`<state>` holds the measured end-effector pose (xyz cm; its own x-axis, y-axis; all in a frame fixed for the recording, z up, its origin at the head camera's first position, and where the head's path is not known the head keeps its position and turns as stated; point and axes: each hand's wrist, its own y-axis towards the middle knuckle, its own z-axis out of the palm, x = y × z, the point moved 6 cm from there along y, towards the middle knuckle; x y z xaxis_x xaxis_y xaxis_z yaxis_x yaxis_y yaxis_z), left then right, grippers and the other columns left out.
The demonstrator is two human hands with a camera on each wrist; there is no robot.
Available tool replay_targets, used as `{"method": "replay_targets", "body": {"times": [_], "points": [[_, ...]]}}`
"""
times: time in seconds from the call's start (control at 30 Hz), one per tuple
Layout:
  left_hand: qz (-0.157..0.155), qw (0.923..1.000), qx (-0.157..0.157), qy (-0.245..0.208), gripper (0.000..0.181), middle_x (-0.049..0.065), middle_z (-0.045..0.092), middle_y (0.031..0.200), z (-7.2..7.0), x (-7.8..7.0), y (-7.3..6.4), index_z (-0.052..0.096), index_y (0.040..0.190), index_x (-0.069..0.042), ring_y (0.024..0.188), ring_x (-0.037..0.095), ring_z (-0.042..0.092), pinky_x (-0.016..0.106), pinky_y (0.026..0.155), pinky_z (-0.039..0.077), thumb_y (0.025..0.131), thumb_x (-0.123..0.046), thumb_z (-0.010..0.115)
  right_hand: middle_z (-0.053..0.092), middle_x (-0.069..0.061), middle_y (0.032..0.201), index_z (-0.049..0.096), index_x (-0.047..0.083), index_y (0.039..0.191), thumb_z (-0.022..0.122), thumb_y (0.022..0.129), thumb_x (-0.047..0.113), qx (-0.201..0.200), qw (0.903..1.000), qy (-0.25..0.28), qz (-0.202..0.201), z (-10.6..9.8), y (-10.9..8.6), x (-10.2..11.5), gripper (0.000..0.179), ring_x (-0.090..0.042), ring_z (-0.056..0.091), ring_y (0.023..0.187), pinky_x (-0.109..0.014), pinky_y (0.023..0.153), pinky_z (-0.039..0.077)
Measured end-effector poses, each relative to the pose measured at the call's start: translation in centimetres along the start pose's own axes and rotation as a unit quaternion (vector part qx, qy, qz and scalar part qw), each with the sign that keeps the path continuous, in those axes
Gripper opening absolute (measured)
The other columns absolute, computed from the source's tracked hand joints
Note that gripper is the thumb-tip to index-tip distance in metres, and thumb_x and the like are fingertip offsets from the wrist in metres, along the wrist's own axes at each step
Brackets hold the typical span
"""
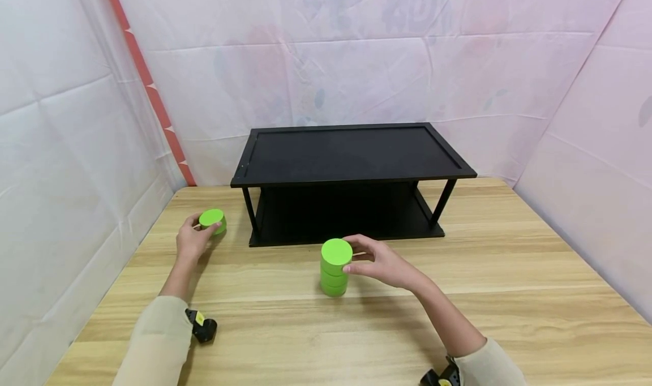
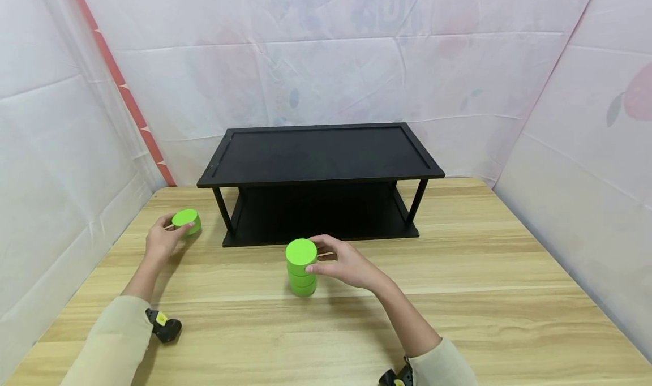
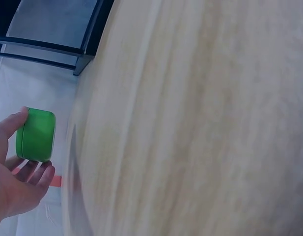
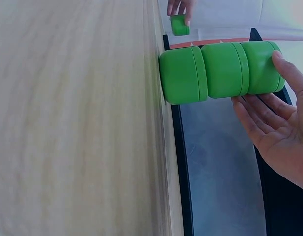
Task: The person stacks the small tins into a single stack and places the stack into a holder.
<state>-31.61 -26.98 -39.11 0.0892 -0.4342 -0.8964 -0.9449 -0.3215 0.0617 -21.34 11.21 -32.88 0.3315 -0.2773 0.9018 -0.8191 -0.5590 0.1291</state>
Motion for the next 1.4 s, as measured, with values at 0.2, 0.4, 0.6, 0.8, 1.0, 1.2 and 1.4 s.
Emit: {"method": "replay_targets", "body": {"times": [0.2,0.4,0.6,0.8,1.0,1.2,1.4], "points": [[0.002,0.9997,0.022,-0.014,0.064,0.026,0.038,0.135,0.0,-0.7,-0.4,0.032,0.138,0.006,0.122,0.036,0.039,0.041,0.098,0.037,0.088,-0.019,0.064,0.053,-0.013,0.119,0.048,-0.003,0.125,0.067,0.083,0.004,0.002,1.0000,0.000,0.004,0.0,0.0,-0.2,0.046,-0.030,0.051,0.109,-0.044,0.093,0.042],[0.002,0.9991,0.037,-0.020,0.067,0.025,0.036,0.135,0.0,-1.4,-0.9,0.030,0.138,0.006,0.122,0.035,0.038,0.041,0.097,0.038,0.088,-0.021,0.064,0.053,-0.012,0.119,0.048,-0.002,0.125,0.067,0.083,0.005,-0.001,1.0000,-0.004,0.004,-0.1,0.0,-0.2,0.046,-0.029,0.052,0.108,-0.044,0.092,0.042],[0.008,0.9987,0.047,-0.016,0.069,0.025,0.034,0.137,-0.1,-1.8,-1.2,0.030,0.139,0.005,0.124,0.036,0.036,0.041,0.097,0.038,0.087,-0.022,0.065,0.053,-0.013,0.119,0.048,-0.003,0.125,0.067,0.083,0.004,-0.002,1.0000,-0.003,0.002,-0.1,0.0,-0.3,0.046,-0.031,0.051,0.108,-0.047,0.092,0.041],[0.012,0.9984,0.054,-0.015,0.068,0.025,0.034,0.137,-0.2,-1.8,-1.7,0.031,0.139,0.005,0.123,0.037,0.036,0.042,0.097,0.038,0.087,-0.022,0.065,0.052,-0.015,0.119,0.047,-0.004,0.125,0.067,0.083,0.003,-0.003,1.0000,-0.001,0.002,-0.1,0.0,-0.1,0.046,-0.033,0.051,0.109,-0.049,0.093,0.040],[0.019,0.9978,0.062,-0.010,0.068,0.024,0.035,0.137,-0.2,-2.0,-2.4,0.032,0.138,0.004,0.122,0.036,0.037,0.041,0.096,0.039,0.087,-0.025,0.065,0.052,-0.014,0.120,0.047,-0.002,0.127,0.067,0.084,0.004,-0.003,1.0000,0.003,-0.001,-0.2,0.4,-1.8,0.048,-0.032,0.050,0.110,-0.049,0.093,0.039],[0.031,0.9969,0.072,-0.001,0.069,0.025,0.036,0.136,-0.2,-2.2,-2.9,0.031,0.139,0.004,0.121,0.036,0.038,0.041,0.095,0.040,0.087,-0.026,0.065,0.054,-0.007,0.119,0.049,0.004,0.126,0.069,0.084,0.013,-0.004,0.9999,-0.008,-0.008,-0.4,0.6,-3.0,0.048,-0.025,0.052,0.109,-0.042,0.093,0.042],[0.040,0.9959,0.080,0.008,0.070,0.025,0.035,0.136,-0.2,-2.4,-3.3,0.031,0.139,0.004,0.122,0.038,0.036,0.043,0.096,0.038,0.086,-0.027,0.066,0.054,-0.006,0.118,0.050,0.005,0.125,0.070,0.083,0.017,-0.005,0.9998,-0.012,-0.017,-0.4,0.6,-2.9,0.048,-0.023,0.053,0.107,-0.041,0.093,0.042]]}}
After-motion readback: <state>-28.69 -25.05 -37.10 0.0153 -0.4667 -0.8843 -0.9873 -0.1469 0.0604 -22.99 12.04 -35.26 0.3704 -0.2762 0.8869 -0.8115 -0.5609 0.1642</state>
